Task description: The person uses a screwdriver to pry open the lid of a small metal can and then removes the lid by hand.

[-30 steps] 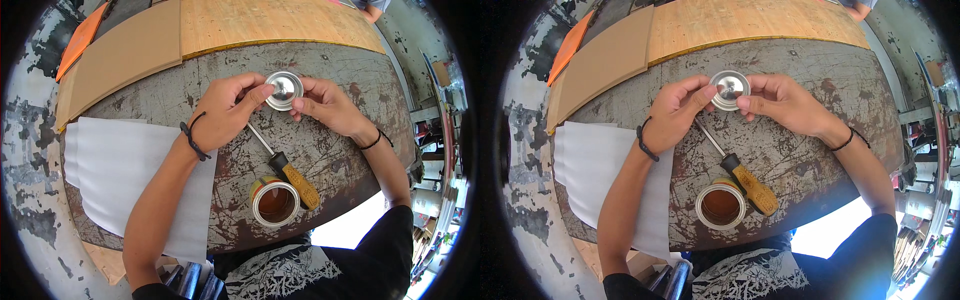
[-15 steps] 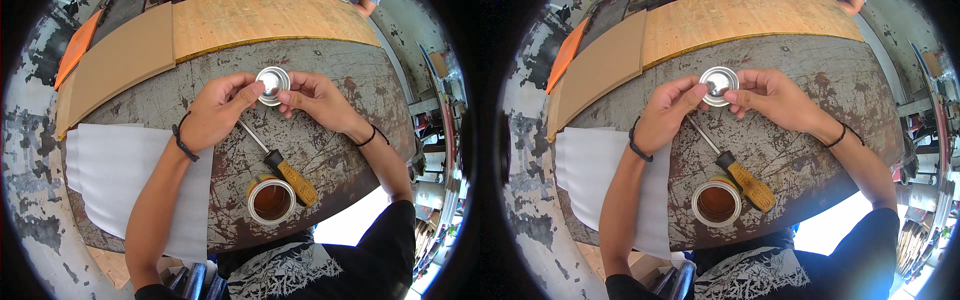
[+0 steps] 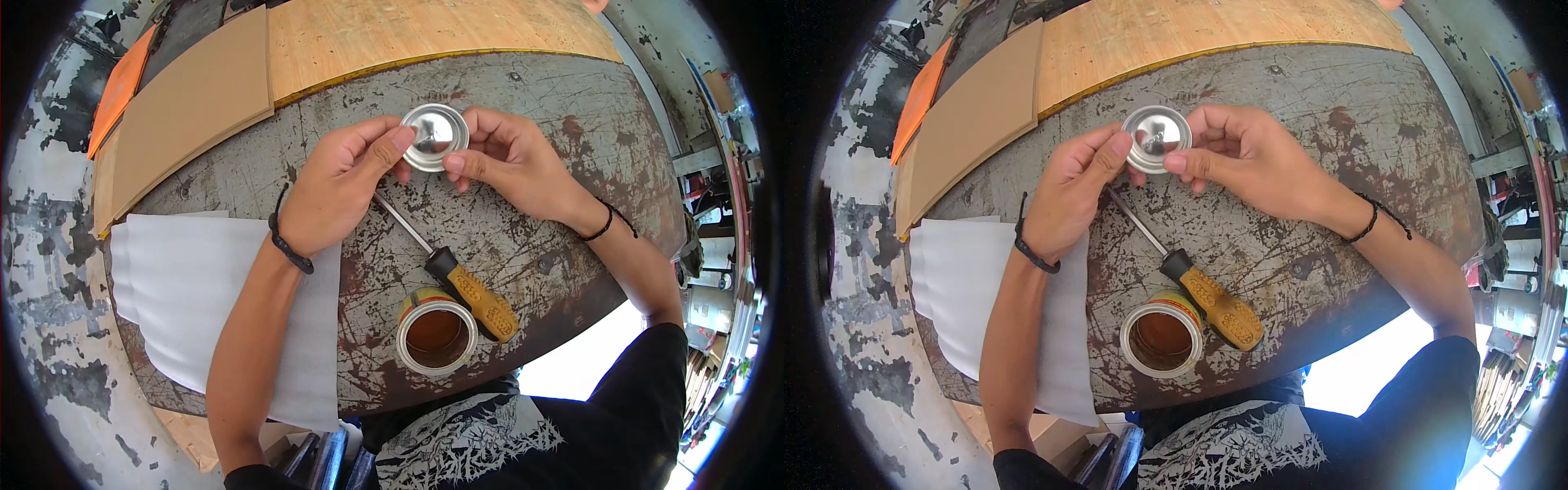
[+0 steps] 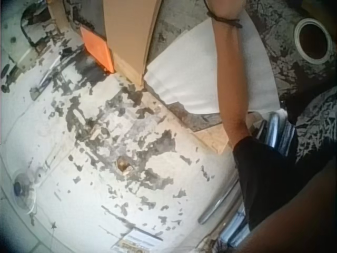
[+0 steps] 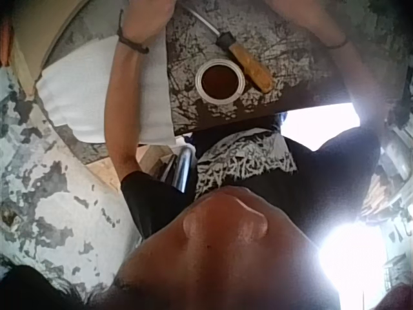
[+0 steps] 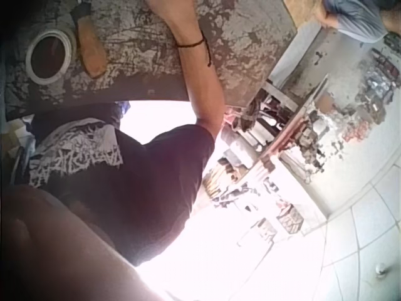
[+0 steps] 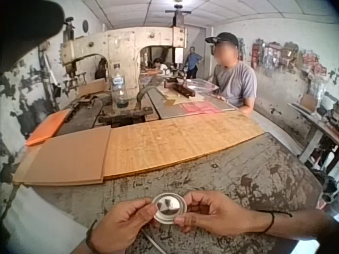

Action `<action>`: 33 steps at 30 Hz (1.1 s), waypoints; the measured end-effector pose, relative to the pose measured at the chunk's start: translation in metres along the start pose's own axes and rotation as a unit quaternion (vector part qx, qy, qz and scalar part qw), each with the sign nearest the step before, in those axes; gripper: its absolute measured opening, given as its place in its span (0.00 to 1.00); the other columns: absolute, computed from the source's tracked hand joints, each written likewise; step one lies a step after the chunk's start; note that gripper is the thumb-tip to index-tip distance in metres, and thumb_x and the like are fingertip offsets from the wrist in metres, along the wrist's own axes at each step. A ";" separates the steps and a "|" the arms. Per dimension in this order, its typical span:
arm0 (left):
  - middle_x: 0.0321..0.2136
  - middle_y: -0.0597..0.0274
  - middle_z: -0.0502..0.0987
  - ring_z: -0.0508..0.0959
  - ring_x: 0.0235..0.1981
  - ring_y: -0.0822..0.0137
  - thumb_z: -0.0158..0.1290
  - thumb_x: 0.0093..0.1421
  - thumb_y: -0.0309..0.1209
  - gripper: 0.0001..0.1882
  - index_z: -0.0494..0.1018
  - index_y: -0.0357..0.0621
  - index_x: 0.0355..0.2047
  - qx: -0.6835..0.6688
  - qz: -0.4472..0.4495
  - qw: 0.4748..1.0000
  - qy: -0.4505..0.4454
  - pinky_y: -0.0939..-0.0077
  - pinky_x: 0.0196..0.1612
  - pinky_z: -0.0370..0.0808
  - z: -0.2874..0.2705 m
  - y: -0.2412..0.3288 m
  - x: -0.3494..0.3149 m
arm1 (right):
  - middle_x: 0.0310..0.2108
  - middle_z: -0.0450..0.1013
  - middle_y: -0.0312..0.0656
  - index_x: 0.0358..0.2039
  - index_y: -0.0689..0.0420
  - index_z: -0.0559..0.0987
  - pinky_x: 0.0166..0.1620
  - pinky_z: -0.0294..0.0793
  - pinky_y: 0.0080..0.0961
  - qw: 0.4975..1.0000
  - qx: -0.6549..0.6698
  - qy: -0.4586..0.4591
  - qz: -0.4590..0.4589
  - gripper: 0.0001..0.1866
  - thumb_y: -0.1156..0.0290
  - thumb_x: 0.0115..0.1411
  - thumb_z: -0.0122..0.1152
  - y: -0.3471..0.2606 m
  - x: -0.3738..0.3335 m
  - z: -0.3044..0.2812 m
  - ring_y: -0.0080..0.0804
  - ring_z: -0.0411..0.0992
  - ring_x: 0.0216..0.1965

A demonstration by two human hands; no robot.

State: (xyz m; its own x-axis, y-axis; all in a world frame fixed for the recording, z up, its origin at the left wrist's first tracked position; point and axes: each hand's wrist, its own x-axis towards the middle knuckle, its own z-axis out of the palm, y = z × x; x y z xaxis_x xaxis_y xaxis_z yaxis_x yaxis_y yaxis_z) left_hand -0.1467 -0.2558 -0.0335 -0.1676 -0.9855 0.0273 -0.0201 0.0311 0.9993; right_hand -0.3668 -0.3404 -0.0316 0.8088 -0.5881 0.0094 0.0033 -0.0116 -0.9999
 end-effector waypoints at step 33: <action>0.41 0.59 0.80 0.81 0.42 0.72 0.61 0.59 0.18 0.25 0.71 0.30 0.58 -0.068 0.048 0.995 0.046 0.80 0.50 0.78 0.015 -0.004 0.000 | 0.40 0.81 0.42 0.50 0.66 0.78 0.40 0.80 0.20 0.997 -0.015 0.073 0.002 0.16 0.72 0.64 0.61 -0.003 0.003 0.003 0.23 0.79 0.37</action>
State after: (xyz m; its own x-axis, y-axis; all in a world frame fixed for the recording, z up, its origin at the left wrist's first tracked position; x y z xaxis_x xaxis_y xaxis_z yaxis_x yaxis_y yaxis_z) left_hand -0.1610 -0.2532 -0.0380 -0.0719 -0.9902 0.1197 0.1271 0.1099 0.9858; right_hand -0.3625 -0.3401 -0.0286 0.7150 -0.6991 0.0077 -0.0201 -0.0316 -0.9993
